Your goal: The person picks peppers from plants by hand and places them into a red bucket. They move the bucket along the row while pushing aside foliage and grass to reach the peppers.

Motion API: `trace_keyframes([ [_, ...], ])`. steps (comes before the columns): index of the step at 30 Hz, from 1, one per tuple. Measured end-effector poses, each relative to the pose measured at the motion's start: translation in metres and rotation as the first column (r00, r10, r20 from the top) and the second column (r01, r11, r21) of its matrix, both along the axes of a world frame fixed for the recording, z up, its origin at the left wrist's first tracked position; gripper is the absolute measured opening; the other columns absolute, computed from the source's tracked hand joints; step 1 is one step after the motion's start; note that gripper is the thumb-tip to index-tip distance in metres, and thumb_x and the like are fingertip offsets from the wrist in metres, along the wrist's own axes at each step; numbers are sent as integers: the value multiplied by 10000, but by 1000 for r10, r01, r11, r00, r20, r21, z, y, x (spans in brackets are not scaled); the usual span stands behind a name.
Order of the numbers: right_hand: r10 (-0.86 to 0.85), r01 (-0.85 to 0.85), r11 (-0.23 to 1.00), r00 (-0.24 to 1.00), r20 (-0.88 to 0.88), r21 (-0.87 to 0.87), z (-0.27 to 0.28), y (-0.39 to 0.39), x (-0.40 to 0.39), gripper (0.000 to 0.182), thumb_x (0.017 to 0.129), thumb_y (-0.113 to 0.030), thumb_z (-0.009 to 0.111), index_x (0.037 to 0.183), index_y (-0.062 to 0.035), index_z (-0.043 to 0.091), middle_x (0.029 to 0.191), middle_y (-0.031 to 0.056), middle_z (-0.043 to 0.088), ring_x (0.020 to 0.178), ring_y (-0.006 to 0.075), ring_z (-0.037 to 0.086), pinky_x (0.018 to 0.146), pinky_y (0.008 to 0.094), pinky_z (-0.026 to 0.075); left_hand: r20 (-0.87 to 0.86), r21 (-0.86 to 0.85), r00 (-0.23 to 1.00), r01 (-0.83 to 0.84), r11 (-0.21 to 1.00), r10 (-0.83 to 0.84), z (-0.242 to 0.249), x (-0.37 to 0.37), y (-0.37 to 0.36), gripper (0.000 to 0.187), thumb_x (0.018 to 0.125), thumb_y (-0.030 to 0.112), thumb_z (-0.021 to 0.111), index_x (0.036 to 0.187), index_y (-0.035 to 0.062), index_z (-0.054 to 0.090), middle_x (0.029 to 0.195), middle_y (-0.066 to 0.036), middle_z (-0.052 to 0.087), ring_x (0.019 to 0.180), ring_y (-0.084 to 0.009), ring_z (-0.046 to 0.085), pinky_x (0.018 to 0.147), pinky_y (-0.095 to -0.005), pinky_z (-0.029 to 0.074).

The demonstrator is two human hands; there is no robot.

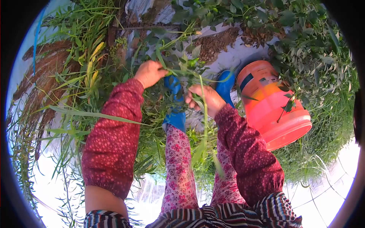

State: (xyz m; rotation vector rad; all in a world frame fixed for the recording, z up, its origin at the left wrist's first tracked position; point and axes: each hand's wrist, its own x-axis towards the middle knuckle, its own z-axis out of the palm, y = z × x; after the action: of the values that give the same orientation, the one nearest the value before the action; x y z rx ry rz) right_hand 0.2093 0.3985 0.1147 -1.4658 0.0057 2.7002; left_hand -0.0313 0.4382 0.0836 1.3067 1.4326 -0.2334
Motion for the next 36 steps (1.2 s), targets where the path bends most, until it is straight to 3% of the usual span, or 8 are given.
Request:
trace_keyframes([
  [9, -255, 265, 964, 935, 246, -8, 18, -18, 57, 188, 814, -166, 539, 971, -95, 612, 811, -6, 590, 673, 76, 540, 565, 233, 391, -62, 181, 971, 238, 954, -230, 22, 25, -61, 255, 753, 151, 662, 997, 81, 638, 899, -78, 578, 952, -284, 528, 835, -372, 453],
  [14, -170, 160, 985, 929, 328, 59, 11, -12, 69, 216, 766, -120, 609, 977, -83, 585, 800, -15, 541, 703, 81, 506, 606, 217, 411, 145, 242, 987, 33, 970, -69, 33, 11, -88, 314, 642, -54, 584, 940, 40, 625, 825, -114, 558, 849, -303, 532, 775, -387, 458],
  [17, -134, 117, 991, 921, 365, 70, -1, -17, 66, 210, 777, -118, 603, 983, -86, 582, 824, -15, 548, 744, 88, 518, 638, 234, 412, 242, 3, 938, -257, 966, 249, 35, -9, -90, 149, 788, -21, 579, 932, 2, 613, 854, -74, 592, 792, -207, 586, 707, -302, 478],
  [21, -47, 36, 998, 949, 311, 43, -21, -24, 35, 157, 782, -120, 609, 935, -86, 600, 876, -13, 561, 774, 90, 520, 648, 239, 403, 315, -649, 314, -617, 444, 896, 31, -40, -88, 184, 866, 24, 561, 1016, -78, 592, 947, -98, 611, 875, -160, 609, 767, -232, 514],
  [24, 84, -128, 969, 975, 206, 211, -35, -32, 9, 257, 790, -132, 622, 1042, -82, 616, 952, -5, 594, 836, 107, 544, 715, 262, 441, 384, -718, 271, -513, 471, 882, 35, -54, -90, 138, 837, -50, 508, 957, -95, 558, 1077, -197, 568, 1067, -302, 566, 876, -295, 531],
  [28, 423, -435, 763, 895, 139, 478, -37, -36, -35, 354, 769, -103, 628, 1123, -102, 621, 1009, 36, 632, 912, 135, 564, 839, 279, 439, 174, -783, 189, -569, 252, 967, 43, -48, -81, 116, 865, -4, 548, 943, -81, 587, 991, -132, 601, 912, -204, 619, 805, -240, 530],
  [31, 512, -476, 729, 856, 70, 491, -40, -39, -51, 352, 782, -121, 615, 1134, -125, 616, 1009, 43, 630, 900, 136, 565, 821, 279, 450, 251, -693, 361, -580, 427, 898, 47, -50, -74, 94, 859, -34, 540, 938, -58, 585, 1008, -142, 595, 968, -267, 614, 818, -269, 542],
  [36, 354, -293, 848, 933, -60, 441, -38, -56, -45, 388, 772, -218, 616, 1140, -96, 601, 958, 29, 631, 867, 130, 573, 756, 272, 471, 247, -800, 174, -519, 302, 953, 33, -59, -76, 105, 834, -55, 557, 938, -55, 575, 1024, -159, 591, 1019, -328, 593, 870, -328, 533],
])
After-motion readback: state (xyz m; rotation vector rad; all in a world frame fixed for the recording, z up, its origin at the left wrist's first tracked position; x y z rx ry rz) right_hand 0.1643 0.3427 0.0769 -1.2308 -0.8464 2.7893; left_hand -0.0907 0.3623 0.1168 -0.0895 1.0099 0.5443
